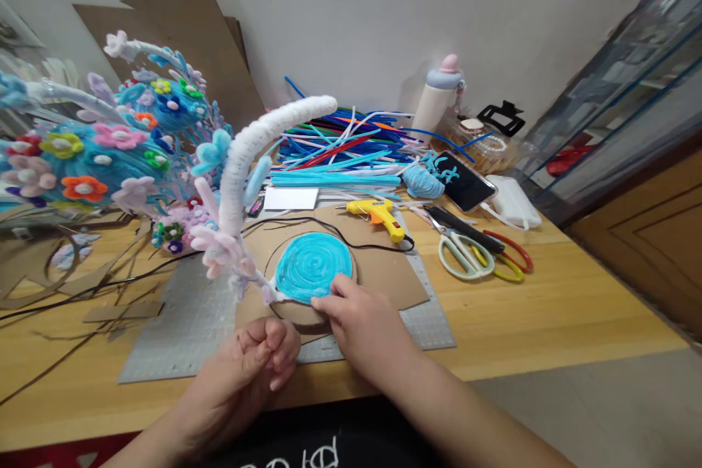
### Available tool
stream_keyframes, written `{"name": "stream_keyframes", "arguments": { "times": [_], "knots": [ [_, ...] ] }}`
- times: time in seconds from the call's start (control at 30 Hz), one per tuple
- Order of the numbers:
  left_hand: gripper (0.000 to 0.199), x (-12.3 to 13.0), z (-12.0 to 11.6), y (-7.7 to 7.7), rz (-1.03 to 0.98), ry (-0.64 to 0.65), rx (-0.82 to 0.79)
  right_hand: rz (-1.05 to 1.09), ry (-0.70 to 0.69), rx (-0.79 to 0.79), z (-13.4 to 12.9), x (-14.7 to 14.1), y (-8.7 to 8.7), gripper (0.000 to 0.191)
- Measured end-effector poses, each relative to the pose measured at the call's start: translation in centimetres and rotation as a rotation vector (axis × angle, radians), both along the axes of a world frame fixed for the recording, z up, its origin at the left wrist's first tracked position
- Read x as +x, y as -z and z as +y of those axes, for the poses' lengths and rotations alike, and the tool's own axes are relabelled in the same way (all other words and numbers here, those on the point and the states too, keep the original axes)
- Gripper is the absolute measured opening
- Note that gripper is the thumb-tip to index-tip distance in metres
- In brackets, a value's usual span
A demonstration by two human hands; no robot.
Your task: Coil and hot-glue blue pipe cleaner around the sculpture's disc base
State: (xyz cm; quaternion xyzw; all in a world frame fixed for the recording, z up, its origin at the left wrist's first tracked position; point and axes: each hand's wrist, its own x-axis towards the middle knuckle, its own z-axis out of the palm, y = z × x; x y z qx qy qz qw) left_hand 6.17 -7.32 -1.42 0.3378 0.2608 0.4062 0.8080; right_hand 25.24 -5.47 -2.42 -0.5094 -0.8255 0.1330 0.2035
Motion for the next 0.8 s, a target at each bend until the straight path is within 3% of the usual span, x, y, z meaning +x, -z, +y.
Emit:
{"name": "stream_keyframes", "arguments": {
  "times": [0.33, 0.53, 0.63, 0.73, 0.8],
  "knots": [
    [0.045, 0.4, -0.1, 0.2, 0.09, -0.047, 0.096, -0.006, 0.005, 0.018, -0.1, -0.1, 0.1, 0.024],
    [0.053, -0.3, -0.2, 0.2, 0.19, 0.01, 0.278, -0.011, 0.01, 0.004, 0.0, -0.1, 0.0, 0.024],
    [0.048, -1.1, 0.0, 0.6, 0.48, -0.043, 0.495, -0.017, 0.007, -0.004, 0.0, -0.1, 0.0, 0.025],
    [0.019, -1.8, 0.3, 1.4, 0.934, -0.212, 0.933, -0.034, 0.009, 0.003, 0.0, -0.1, -0.1, 0.025],
    [0.035, -2.0, 0.4, 2.0, 1.161, -0.284, 1.257, -0.044, 0.006, 0.01, 0.0, -0.2, -0.2, 0.026]
  ]
}}
